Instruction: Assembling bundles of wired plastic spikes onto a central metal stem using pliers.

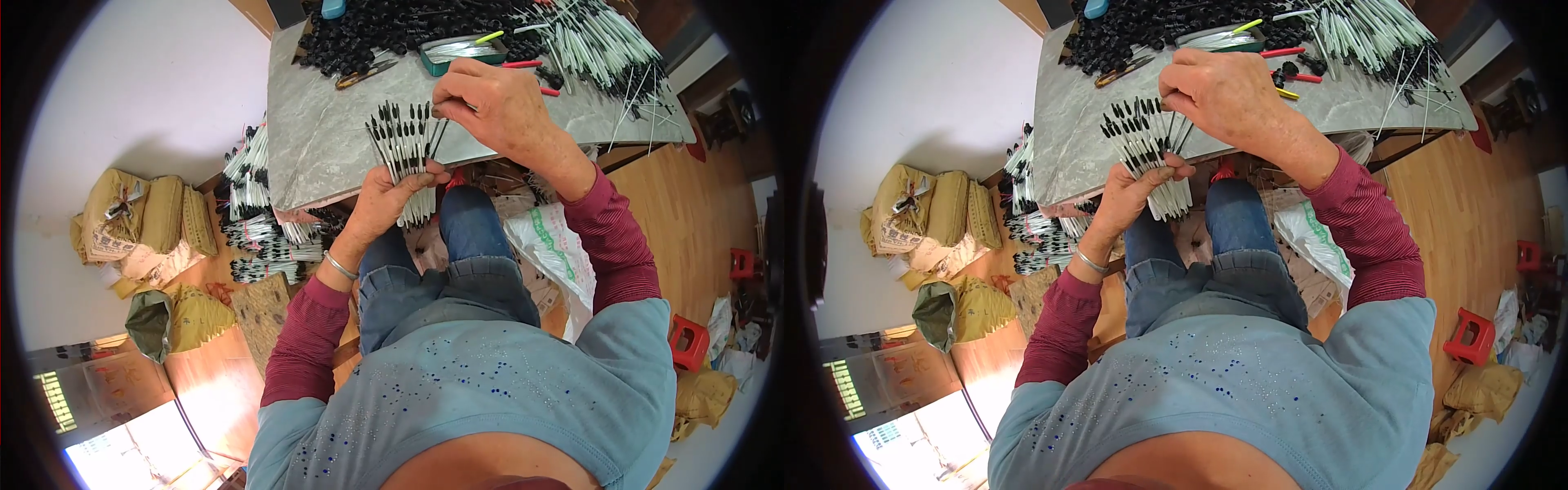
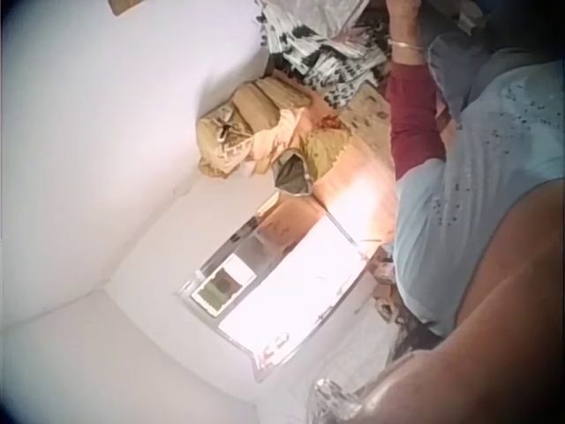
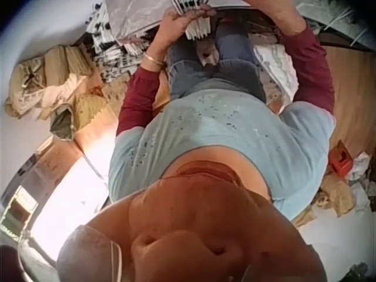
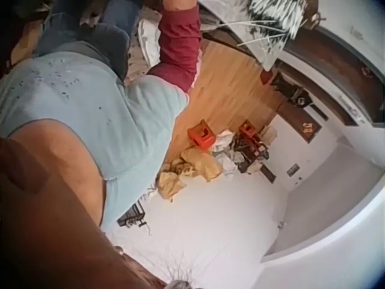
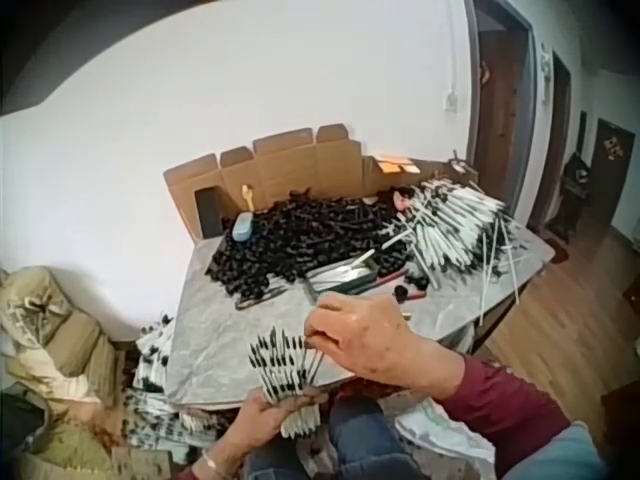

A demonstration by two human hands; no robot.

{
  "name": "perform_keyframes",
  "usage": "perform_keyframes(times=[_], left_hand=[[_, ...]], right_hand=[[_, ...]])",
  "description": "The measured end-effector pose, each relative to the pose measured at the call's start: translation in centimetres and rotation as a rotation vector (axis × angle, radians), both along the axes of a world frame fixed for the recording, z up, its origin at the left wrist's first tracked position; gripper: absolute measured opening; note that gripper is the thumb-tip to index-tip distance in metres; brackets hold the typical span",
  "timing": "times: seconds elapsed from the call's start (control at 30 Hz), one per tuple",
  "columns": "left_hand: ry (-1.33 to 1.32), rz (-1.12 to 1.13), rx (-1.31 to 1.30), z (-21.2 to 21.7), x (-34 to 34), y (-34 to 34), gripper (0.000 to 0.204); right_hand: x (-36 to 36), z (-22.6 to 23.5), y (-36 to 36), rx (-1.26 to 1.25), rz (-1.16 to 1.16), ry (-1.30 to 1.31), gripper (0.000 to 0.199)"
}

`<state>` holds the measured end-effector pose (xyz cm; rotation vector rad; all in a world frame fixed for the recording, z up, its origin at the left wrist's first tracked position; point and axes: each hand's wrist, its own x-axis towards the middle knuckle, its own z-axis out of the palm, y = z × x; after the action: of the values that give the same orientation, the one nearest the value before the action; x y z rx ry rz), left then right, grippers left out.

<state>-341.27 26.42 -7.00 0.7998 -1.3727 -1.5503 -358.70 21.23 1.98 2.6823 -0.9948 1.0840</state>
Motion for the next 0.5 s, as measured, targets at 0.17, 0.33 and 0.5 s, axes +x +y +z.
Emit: perform_keyframes(times=[0.17,0.33,0.5], left_hand=[[0.009,-0.011,0.002,0.1,0.0,-0.1,0.018],[0.031,-0.010,0.031,-0.1,0.2,0.0,0.017],[0.067,-0.021,0.052,0.0,0.1,-0.2,0.017]], right_hand=[[0.0,0.1,-0.8,-0.023,0.061,0.038,0.007],[0.4,-0.9,-0.6,0.190,0.122,-0.148,0.006],[0.3,-1.5,-0.9,0.373,0.107,-0.271,0.007]])
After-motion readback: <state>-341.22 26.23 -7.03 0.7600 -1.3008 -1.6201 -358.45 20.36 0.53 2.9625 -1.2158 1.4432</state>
